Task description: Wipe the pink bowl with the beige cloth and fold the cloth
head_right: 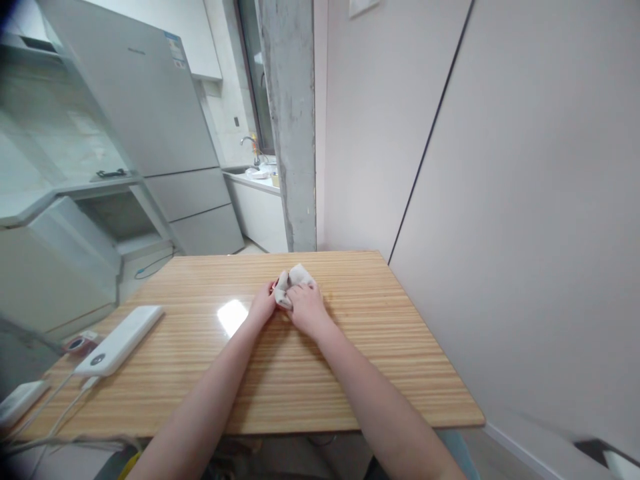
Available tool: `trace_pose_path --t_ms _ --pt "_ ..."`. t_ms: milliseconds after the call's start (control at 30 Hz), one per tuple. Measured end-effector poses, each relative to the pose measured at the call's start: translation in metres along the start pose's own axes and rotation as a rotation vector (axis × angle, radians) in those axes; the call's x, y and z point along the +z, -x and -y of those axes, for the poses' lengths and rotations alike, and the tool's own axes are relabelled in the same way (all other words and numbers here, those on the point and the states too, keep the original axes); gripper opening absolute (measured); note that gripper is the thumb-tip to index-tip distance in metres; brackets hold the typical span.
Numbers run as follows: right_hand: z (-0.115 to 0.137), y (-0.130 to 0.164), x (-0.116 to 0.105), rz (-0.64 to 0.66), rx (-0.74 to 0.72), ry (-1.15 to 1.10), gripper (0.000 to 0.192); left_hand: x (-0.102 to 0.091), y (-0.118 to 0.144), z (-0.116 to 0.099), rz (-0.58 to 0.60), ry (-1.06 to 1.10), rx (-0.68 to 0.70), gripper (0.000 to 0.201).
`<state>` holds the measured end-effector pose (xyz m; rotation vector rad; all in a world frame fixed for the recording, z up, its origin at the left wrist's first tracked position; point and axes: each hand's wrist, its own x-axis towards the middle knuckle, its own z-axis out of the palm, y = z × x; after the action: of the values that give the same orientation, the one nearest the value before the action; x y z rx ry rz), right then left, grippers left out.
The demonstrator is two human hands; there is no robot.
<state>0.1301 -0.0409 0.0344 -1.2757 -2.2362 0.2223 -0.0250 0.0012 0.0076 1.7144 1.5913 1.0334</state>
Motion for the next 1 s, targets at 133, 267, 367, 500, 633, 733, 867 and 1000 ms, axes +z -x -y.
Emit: trace_pose_path --t_ms 133,267,367,500,633,733,867,1000 --pt "0.008 0.0 0.01 0.009 0.073 0.116 0.022 0.0 0.001 -0.004 -0.009 -0.043 -0.027 0.028" --pt "-0.005 -0.002 0.018 -0.035 0.132 -0.017 0.016 0.003 0.0 -0.005 -0.03 0.09 0.081 0.028" --pt "-0.012 -0.002 0.021 -0.061 0.201 -0.069 0.019 0.009 0.003 -0.009 -0.07 0.238 0.156 0.026" --pt "-0.005 -0.003 0.019 -0.103 0.215 -0.019 0.017 0.027 0.012 -0.021 -0.2 0.613 -0.007 0.044" --pt "0.004 -0.005 0.024 -0.145 0.167 -0.048 0.025 0.041 0.015 -0.023 -0.121 0.888 -0.143 0.056" --pt "0.002 -0.008 0.028 -0.069 0.095 -0.068 0.03 0.033 0.01 -0.017 -0.23 0.759 -0.121 0.049" --pt "-0.007 -0.012 0.022 0.018 -0.004 0.0 0.028 0.01 0.002 -0.013 -0.274 0.515 -0.101 0.042" --pt "-0.009 -0.012 0.019 0.013 -0.122 0.169 0.016 -0.002 -0.002 -0.011 -0.237 0.357 -0.016 0.04"
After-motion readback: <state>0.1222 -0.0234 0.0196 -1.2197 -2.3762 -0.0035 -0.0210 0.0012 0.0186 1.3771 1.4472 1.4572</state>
